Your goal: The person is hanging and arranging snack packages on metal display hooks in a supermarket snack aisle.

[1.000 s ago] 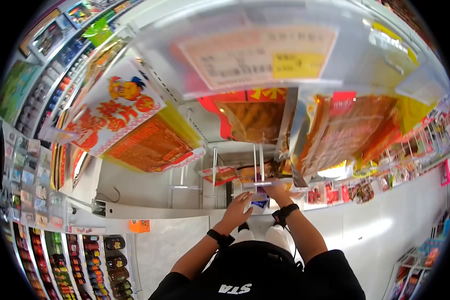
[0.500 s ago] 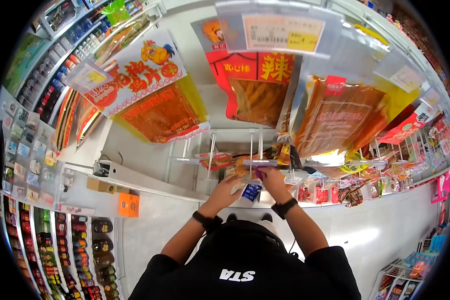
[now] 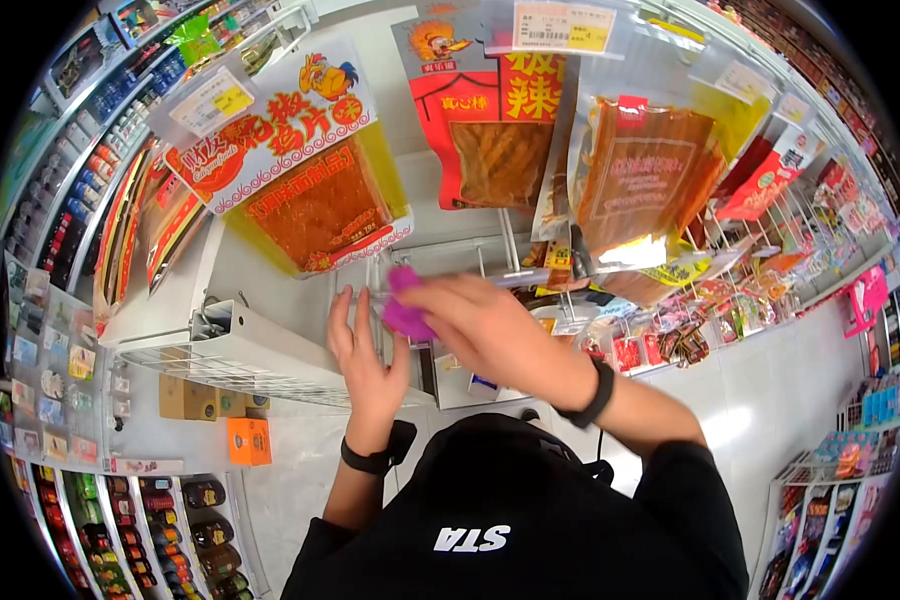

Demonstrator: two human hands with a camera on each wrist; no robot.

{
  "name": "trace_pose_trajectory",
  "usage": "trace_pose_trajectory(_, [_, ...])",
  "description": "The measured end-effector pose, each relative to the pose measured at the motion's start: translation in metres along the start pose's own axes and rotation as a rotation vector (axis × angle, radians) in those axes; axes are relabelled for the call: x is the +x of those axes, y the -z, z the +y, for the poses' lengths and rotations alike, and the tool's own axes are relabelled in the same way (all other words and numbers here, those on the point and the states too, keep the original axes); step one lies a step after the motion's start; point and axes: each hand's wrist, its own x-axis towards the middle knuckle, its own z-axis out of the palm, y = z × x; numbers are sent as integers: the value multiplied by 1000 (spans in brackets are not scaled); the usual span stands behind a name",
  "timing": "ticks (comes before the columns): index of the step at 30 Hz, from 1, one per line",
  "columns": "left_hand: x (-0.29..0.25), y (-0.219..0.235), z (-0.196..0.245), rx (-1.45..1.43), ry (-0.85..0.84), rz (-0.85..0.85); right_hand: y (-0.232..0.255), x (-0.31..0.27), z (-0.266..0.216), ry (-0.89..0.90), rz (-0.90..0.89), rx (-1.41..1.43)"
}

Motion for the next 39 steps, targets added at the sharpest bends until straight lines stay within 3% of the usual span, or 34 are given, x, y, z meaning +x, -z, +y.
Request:
trace_pose_trajectory(3, [-3, -7, -13, 41, -71, 65, -25, 48, 12, -32, -68, -78])
trace_pose_trajectory(5, [-2, -9, -17, 40, -90, 70, -41, 64, 31, 132, -182, -166])
trace_pose_trajectory(8, [1, -5, -18, 30, -86, 72, -56, 74, 49, 69, -345, -207])
trace_pose_trajectory(11, [3, -2, -16, 7, -84, 53, -60, 88, 61, 116, -388, -228])
trace_pose_trajectory(15, [6, -1, -15, -1, -109, 55, -58, 102, 73, 215, -375, -368])
trace_pose_trajectory(39, [5, 2, -19, -23, -101, -4, -68, 161, 131, 5, -333, -612])
